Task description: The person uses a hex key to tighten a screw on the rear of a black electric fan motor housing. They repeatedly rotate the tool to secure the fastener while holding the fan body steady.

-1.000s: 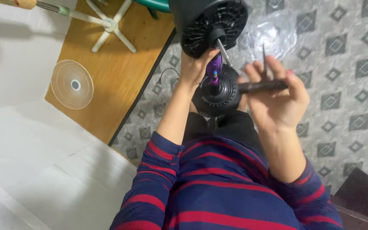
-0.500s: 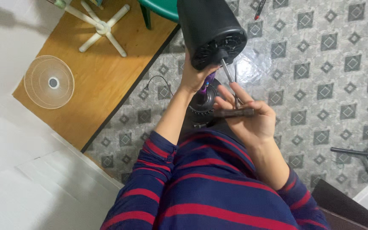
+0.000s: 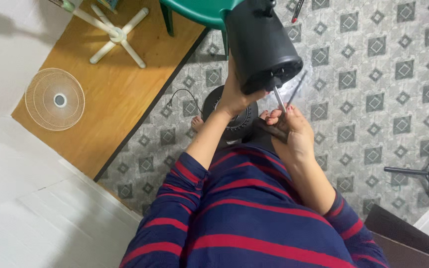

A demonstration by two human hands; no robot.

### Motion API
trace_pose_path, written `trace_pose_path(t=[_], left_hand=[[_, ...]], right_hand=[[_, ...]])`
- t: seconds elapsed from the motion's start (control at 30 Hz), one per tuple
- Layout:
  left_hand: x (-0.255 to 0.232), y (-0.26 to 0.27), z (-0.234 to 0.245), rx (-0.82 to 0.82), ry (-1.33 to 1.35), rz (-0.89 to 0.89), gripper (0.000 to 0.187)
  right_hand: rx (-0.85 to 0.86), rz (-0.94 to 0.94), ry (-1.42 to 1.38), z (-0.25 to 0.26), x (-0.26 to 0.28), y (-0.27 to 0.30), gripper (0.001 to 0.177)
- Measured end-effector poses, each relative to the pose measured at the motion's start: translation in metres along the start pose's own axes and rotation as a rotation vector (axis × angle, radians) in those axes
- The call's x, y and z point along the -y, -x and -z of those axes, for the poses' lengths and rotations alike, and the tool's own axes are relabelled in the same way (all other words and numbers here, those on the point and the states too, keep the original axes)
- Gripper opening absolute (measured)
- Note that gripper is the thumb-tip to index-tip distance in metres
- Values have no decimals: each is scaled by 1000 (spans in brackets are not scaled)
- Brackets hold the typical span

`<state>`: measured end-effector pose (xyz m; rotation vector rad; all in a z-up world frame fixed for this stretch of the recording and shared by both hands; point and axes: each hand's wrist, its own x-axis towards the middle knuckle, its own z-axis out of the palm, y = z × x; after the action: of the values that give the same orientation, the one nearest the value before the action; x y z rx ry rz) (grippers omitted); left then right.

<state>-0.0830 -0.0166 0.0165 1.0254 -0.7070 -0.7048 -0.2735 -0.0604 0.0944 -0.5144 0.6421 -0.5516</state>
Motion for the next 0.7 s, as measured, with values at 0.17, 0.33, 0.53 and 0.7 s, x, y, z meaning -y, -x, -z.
trace_pose_path(t=[0.17, 0.33, 0.53, 0.7], left_hand=[[0, 28, 7, -27, -126, -34, 139], [-7, 64, 24, -77, -152, 196, 111], [-36, 85, 20, -78, -292, 174, 111], [-47, 87, 18, 347, -894, 734, 91]], right_hand=[[-134, -75, 128, 7, 0, 0, 39], [49, -261, 71, -2, -1, 10, 40], [76, -334, 527, -31, -4, 38, 23], [107, -353, 526, -37, -3, 45, 25]])
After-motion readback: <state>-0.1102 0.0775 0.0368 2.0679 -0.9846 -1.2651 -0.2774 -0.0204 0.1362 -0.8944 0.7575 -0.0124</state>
